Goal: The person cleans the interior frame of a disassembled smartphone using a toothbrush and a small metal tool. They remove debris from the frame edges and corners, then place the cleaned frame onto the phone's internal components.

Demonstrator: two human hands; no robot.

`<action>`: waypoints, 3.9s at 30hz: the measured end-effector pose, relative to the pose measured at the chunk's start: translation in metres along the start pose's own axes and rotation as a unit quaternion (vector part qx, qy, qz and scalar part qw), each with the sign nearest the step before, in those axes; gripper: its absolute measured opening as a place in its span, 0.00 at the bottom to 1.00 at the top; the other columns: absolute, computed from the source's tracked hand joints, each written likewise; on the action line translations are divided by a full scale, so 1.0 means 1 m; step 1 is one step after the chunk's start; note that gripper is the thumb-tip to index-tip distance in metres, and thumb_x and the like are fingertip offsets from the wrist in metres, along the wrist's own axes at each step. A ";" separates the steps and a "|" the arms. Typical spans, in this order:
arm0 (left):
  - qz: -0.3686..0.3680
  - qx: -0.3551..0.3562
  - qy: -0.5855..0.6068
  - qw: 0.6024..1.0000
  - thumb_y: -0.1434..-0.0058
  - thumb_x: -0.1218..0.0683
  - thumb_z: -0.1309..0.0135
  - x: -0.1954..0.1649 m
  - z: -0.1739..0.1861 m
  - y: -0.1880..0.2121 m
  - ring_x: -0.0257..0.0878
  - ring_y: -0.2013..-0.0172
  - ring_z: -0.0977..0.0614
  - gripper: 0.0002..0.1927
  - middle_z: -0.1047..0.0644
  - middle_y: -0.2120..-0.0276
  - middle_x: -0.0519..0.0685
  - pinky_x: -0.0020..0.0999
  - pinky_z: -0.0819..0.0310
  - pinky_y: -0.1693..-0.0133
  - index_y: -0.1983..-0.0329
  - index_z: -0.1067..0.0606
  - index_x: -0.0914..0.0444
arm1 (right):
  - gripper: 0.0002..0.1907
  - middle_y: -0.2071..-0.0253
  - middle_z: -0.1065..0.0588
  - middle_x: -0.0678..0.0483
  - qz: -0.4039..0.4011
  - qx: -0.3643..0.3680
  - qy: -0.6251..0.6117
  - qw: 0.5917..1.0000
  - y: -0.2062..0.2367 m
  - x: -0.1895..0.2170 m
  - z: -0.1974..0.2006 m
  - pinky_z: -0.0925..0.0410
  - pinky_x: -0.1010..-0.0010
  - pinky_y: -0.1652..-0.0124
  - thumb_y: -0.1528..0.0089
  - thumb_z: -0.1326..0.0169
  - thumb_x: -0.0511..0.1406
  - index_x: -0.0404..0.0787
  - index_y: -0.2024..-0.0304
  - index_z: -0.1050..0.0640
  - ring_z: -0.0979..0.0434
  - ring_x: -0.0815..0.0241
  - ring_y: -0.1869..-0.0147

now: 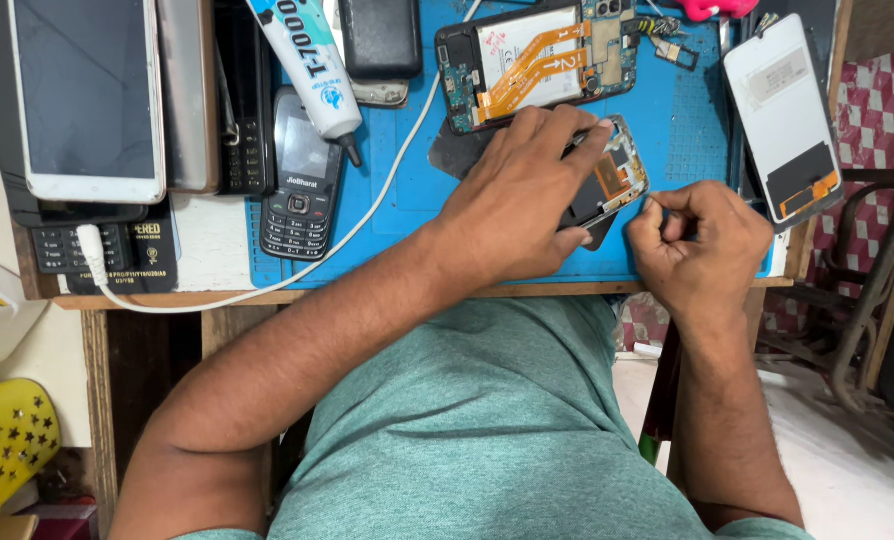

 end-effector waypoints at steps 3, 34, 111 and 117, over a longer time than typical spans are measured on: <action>0.011 0.004 -0.016 1.000 0.54 0.49 0.29 -0.003 -0.004 0.001 0.56 0.41 0.33 0.46 0.33 0.42 0.60 0.50 0.36 0.39 0.35 0.34 0.74 | 0.08 0.74 0.27 0.53 0.004 0.008 -0.002 1.000 0.003 0.008 -0.001 0.34 0.76 0.71 0.35 0.35 0.27 0.34 0.66 0.23 0.28 0.67 0.74; 0.014 0.021 -0.031 0.999 0.47 0.48 0.33 -0.004 -0.006 0.011 0.57 0.35 0.36 0.45 0.39 0.33 0.61 0.52 0.38 0.37 0.32 0.38 0.74 | 0.07 0.73 0.27 0.52 -0.009 0.005 -0.005 1.000 0.002 0.009 -0.003 0.34 0.75 0.70 0.33 0.36 0.27 0.33 0.65 0.22 0.27 0.65 0.73; 0.009 0.032 -0.030 0.999 0.49 0.47 0.31 0.001 -0.005 0.008 0.54 0.39 0.34 0.46 0.37 0.36 0.59 0.50 0.37 0.41 0.32 0.37 0.74 | 0.08 0.74 0.27 0.56 -0.052 0.014 -0.095 0.994 -0.003 -0.006 -0.010 0.36 0.83 0.70 0.33 0.37 0.27 0.34 0.66 0.22 0.30 0.74 0.72; 0.011 0.029 -0.025 0.999 0.49 0.47 0.31 0.001 -0.006 0.007 0.54 0.39 0.34 0.46 0.37 0.36 0.59 0.50 0.37 0.40 0.32 0.37 0.73 | 0.07 0.75 0.28 0.57 -0.025 0.035 -0.075 0.996 0.000 -0.003 -0.011 0.37 0.82 0.72 0.35 0.37 0.27 0.34 0.66 0.22 0.31 0.74 0.74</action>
Point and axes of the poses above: each hand's wrist, its own y-axis away from the middle knuckle, its own z-axis out of the back of the hand, x = y × z, the point moved 4 cm from there along -y, towards the middle knuckle
